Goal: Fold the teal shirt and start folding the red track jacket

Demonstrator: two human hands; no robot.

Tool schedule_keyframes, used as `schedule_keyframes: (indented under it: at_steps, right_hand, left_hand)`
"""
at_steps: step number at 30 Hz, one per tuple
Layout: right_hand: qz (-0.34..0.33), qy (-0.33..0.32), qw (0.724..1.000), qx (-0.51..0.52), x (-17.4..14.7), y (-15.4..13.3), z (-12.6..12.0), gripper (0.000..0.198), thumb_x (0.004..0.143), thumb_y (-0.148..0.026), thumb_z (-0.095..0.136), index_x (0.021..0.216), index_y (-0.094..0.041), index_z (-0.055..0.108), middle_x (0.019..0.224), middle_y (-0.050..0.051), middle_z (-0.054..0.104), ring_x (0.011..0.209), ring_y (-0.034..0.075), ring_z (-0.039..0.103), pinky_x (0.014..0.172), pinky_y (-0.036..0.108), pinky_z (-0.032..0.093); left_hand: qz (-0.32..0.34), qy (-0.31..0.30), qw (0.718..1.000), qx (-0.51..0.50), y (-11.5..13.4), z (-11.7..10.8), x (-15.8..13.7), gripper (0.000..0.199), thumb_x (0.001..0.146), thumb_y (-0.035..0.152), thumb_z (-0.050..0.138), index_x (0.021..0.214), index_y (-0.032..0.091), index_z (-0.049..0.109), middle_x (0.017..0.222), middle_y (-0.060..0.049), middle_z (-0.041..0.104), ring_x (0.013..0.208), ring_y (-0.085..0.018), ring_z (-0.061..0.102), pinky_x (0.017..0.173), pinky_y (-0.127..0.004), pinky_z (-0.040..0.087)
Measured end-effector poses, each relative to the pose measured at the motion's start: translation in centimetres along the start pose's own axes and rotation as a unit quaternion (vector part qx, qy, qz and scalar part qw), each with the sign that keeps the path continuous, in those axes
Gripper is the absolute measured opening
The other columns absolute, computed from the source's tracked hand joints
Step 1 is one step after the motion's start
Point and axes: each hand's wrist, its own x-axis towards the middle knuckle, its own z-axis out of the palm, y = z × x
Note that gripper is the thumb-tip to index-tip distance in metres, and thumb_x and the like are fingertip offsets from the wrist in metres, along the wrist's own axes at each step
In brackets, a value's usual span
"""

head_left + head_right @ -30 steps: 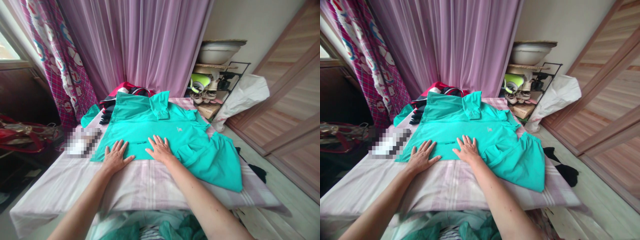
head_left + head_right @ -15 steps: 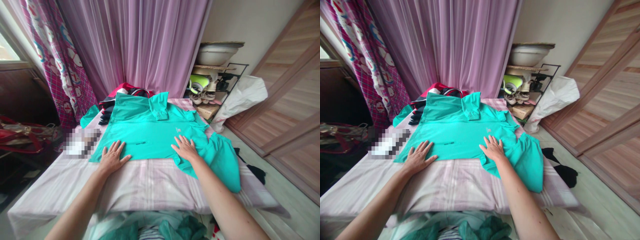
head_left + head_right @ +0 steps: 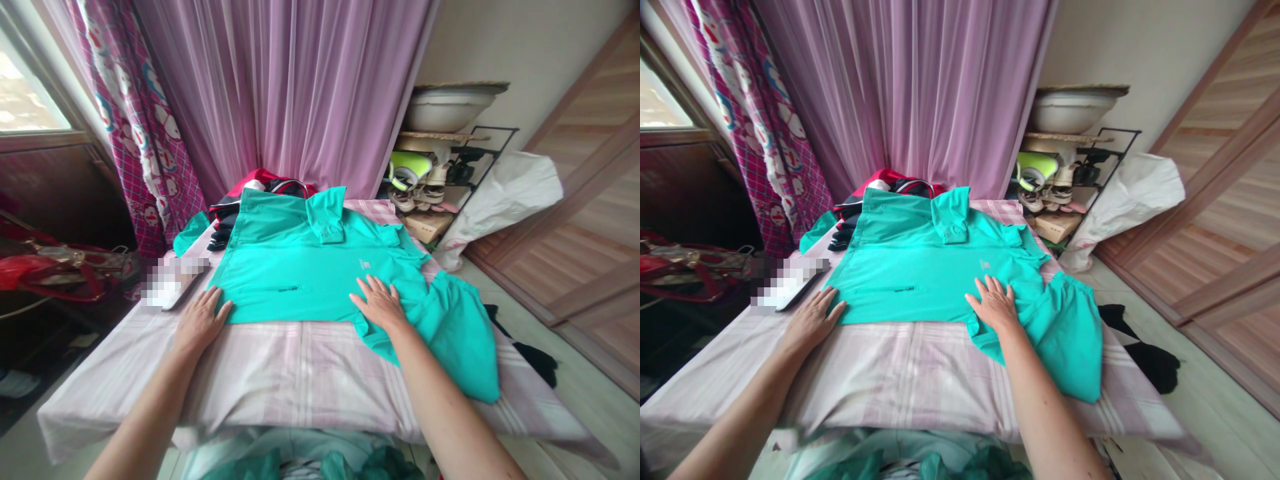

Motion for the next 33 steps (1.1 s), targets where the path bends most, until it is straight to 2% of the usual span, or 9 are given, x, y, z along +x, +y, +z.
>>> schedule_keyframes:
  at_steps: [5,9,12,17,30,33]
  right_hand:
    - [0.003,0.008,1.000,0.016,-0.1,0.0,-0.2,0.063,0.101,-0.056,0.031,0.156,-0.025,0.040,0.165,0.010,0.032,0.152,0.027,0.025,0.120,0.057,0.019]
    - [-0.001,0.021,0.999,0.025,-0.2,0.1,-0.2,0.060,0.101,-0.053,0.033,0.152,-0.025,0.045,0.163,0.009,0.035,0.150,0.027,0.029,0.120,0.056,0.019]
    - [-0.010,0.034,0.999,0.032,-0.2,0.3,0.0,0.058,0.101,-0.050,0.034,0.150,-0.024,0.048,0.161,0.010,0.039,0.149,0.027,0.032,0.120,0.055,0.020]
    - [-0.023,0.053,0.998,0.035,0.0,0.7,0.6,0.057,0.100,-0.049,0.034,0.148,-0.023,0.052,0.159,0.010,0.043,0.147,0.028,0.034,0.119,0.055,0.024]
    - [-0.043,0.124,0.991,0.038,0.1,1.3,1.8,0.048,0.099,-0.041,0.039,0.133,-0.021,0.066,0.148,0.011,0.056,0.138,0.028,0.046,0.114,0.050,0.030]
    - [-0.044,0.137,0.989,0.038,0.1,1.4,1.8,0.046,0.098,-0.038,0.040,0.131,-0.021,0.067,0.145,0.011,0.059,0.135,0.028,0.050,0.113,0.050,0.031]
  left_hand:
    - [-0.014,0.011,1.000,0.003,0.0,0.3,0.0,0.058,0.096,0.045,0.040,0.143,0.013,0.053,0.152,-0.015,0.051,0.143,-0.031,0.044,0.118,-0.044,0.035]
    - [-0.037,0.027,0.999,-0.006,-0.4,0.2,0.0,0.061,0.097,0.048,0.034,0.141,0.010,0.054,0.151,-0.018,0.051,0.135,-0.032,0.052,0.115,-0.044,0.038]
    - [-0.065,0.040,0.997,-0.019,-0.7,0.0,0.0,0.062,0.098,0.046,0.029,0.139,0.007,0.055,0.142,-0.020,0.060,0.129,-0.033,0.057,0.112,-0.044,0.042]
    - [-0.082,0.051,0.995,-0.023,-0.9,-1.0,0.0,0.052,0.096,0.042,0.035,0.132,0.015,0.063,0.128,-0.016,0.069,0.118,-0.031,0.064,0.100,-0.042,0.049]
    - [-0.149,0.035,0.988,0.004,0.1,-2.6,-0.2,0.060,0.094,0.049,0.037,0.132,0.009,0.062,0.118,-0.019,0.072,0.114,-0.036,0.063,0.100,-0.046,0.046]
    - [-0.160,0.024,0.987,0.008,0.3,-2.9,-0.2,0.058,0.095,0.049,0.037,0.132,0.012,0.062,0.120,-0.019,0.071,0.116,-0.037,0.062,0.098,-0.046,0.047]
